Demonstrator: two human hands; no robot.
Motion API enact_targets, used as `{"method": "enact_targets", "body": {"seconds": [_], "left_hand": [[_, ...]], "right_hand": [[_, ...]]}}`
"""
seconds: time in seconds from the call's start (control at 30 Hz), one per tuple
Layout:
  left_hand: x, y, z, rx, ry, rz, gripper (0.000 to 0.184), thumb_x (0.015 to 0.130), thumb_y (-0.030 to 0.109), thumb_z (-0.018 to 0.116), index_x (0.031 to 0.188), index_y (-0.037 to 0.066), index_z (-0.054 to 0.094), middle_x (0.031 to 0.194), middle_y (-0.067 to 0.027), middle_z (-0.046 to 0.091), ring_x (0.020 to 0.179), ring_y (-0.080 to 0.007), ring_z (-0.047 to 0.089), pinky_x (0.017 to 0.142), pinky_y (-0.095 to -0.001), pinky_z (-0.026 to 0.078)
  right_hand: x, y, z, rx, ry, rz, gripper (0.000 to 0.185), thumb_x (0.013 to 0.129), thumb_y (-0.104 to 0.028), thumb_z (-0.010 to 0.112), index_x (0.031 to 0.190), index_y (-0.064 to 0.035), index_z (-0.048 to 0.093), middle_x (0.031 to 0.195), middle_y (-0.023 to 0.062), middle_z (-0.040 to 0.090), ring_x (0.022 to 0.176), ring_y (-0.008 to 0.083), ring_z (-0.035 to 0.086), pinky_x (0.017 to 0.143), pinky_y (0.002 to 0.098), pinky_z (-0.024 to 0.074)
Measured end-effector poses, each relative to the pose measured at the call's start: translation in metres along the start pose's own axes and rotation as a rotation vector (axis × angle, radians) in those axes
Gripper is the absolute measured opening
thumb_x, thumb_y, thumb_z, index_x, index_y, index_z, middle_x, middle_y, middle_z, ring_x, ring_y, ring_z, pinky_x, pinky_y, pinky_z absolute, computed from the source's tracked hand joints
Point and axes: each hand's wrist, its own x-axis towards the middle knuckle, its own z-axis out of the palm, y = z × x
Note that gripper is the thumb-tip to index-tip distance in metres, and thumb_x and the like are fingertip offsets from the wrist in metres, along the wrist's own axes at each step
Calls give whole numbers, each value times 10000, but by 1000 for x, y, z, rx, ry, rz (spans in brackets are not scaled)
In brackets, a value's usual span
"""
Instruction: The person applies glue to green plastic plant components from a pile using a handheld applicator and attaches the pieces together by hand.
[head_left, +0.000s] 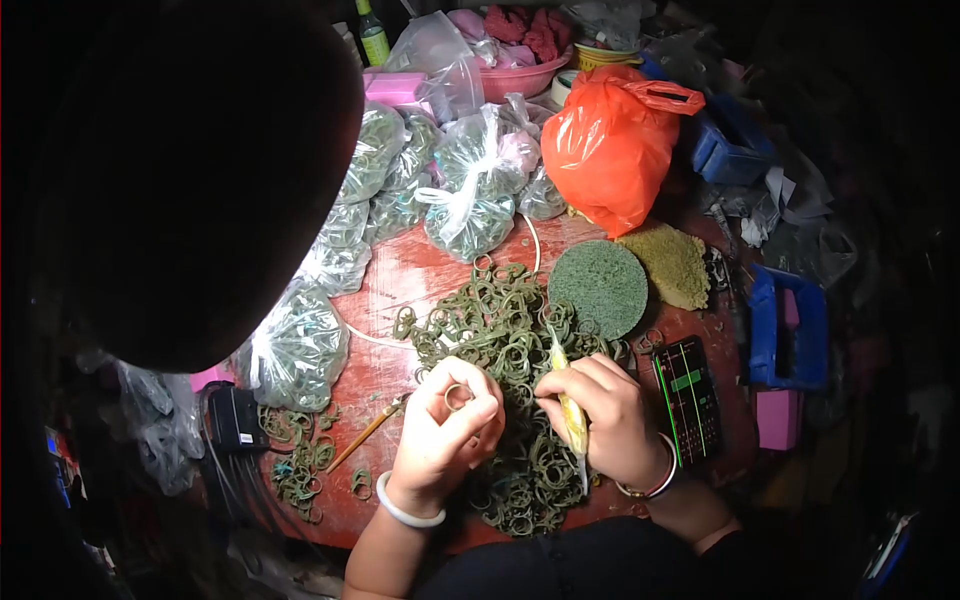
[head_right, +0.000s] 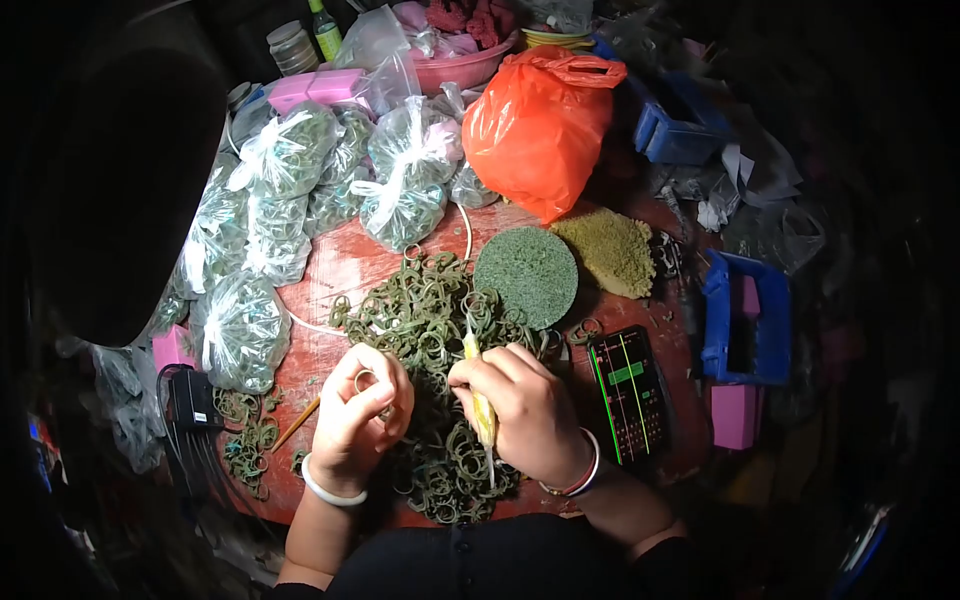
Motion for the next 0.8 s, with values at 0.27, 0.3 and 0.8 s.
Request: {"method": "enact_targets", "body": {"seconds": [0.27, 0.3, 0.8], "left_hand": [[1, -8, 13, 708, 66, 143, 335, 890, -3, 695, 1204, 28, 581, 1013, -37, 599, 742, -54, 564, 540, -176, 454], [-2, -1, 24, 571, 130, 42, 330, 857, 3, 730, 1170, 6, 629, 1025, -58, 612, 944, -111, 576, 863, -262, 463], [-1, -5, 12, 723, 86, 274, 179, 848, -27, 725, 1014, 25, 681, 924, -31, 611, 811, -95, 558, 771, -237, 448]], "right_hand": [[1, -9, -4, 394, 247, 36, 196, 826, 86, 720, 938, -24, 602, 873, 107, 667, 803, 190, 653, 758, 296, 509], [1, -9, -4, 394, 247, 36, 196, 826, 86, 720, 938, -24, 602, 873, 107, 667, 803, 190, 653, 758, 296, 509], [-3, -5, 1, 694, 167, 216, 170, 879, 78, 675, 1005, -7, 599, 954, 85, 676, 872, 140, 654, 803, 276, 525]]}}
